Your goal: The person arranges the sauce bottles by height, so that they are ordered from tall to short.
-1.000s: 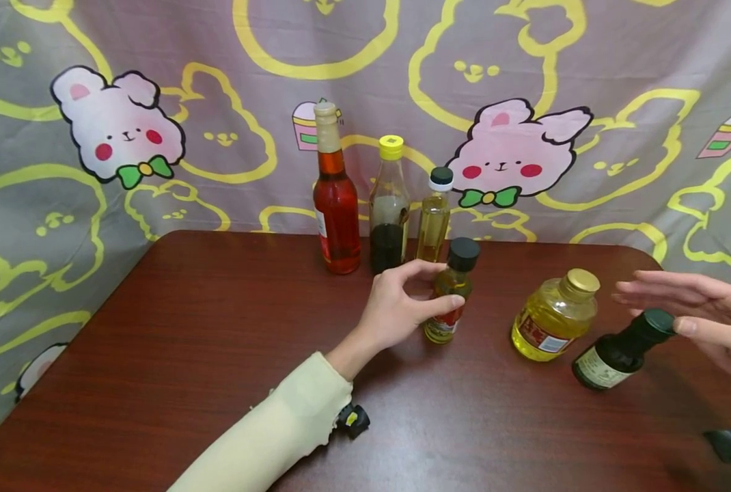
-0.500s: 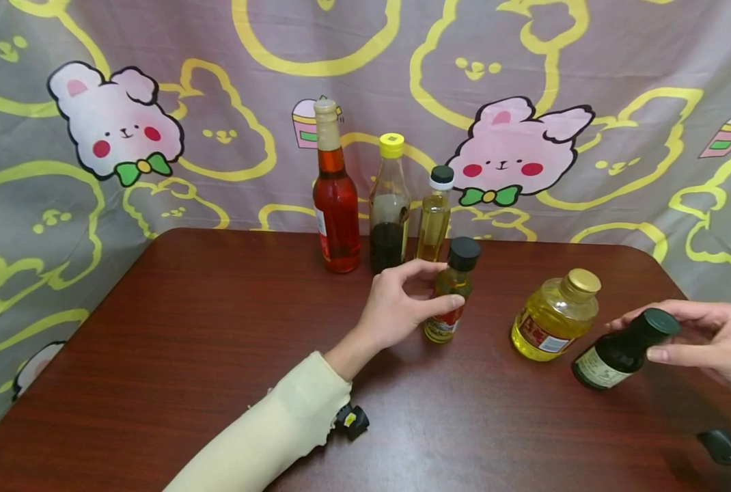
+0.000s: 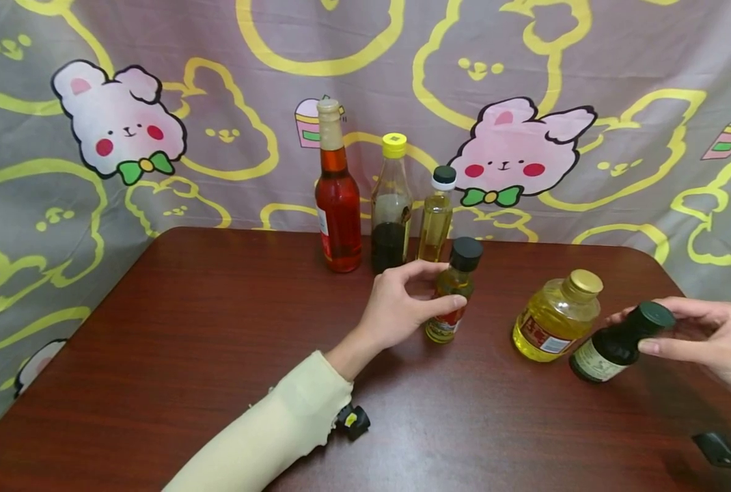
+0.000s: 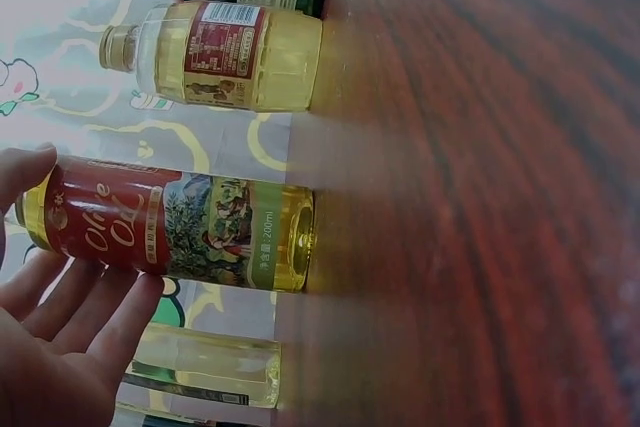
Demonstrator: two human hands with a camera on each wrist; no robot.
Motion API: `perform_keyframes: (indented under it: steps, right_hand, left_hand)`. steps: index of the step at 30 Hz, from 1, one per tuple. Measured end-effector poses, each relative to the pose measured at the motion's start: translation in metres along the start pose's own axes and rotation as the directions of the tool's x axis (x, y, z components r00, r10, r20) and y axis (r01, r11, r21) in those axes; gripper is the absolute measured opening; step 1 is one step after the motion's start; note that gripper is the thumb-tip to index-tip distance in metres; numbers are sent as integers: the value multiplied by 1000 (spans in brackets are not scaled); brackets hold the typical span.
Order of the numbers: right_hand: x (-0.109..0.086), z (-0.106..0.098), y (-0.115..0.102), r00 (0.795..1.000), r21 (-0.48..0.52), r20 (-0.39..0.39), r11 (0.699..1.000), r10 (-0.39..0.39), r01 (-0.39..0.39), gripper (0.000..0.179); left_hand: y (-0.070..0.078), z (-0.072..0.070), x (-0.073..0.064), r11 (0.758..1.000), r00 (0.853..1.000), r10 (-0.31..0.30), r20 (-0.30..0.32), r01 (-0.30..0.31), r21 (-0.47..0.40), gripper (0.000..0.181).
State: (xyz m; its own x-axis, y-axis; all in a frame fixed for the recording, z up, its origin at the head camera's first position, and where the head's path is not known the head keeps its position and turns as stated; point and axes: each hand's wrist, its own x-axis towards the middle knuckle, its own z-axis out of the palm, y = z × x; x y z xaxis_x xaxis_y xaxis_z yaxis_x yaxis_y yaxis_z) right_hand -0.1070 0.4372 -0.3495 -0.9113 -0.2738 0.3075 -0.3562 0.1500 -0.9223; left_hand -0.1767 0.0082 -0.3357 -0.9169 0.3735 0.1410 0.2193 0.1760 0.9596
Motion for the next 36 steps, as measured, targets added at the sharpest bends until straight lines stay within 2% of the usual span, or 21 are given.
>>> perform_keyframes:
  steps: [3,7,16,25,28,31,34,36]
  right_hand:
    - [2,5,1,995,13,-102,1000,-5,7,50]
    - [5,10,1,983,52,-178,998,-36,46,50]
    - [7,15,2,979,63,-190,994,-73,87,47]
    - [6,14,3,978,70,-208,996,-35,50,47]
    - [6,14,4,978,105,-206,993,-32,55,49]
    - [5,15,4,976,91,-213,994,-46,67,50]
    - [5,15,3,976,77,-216,995,-40,58,48]
    - [5,15,2,970,31,-242,999,-14,22,49]
  left_hand:
    - [0,0,0,1000,1000,-1,-2,1,0,48]
    - [1,0,-1,1000,1000,-14,1,14,1,49]
    - [2,1,0,1000,1000,-12,11,12,9,50]
    - [4,2,-1,999,1000,16,-6,-15,35,54]
    - [6,4,-2,999,1000,4,-22,-4,42,54]
    - [8,5,-2,998,999,1,-45,1,56,53]
    - [11,6,0,998,997,20,-72,-16,64,51]
    - [13,7,3,997,994,43,-98,-37,63,50]
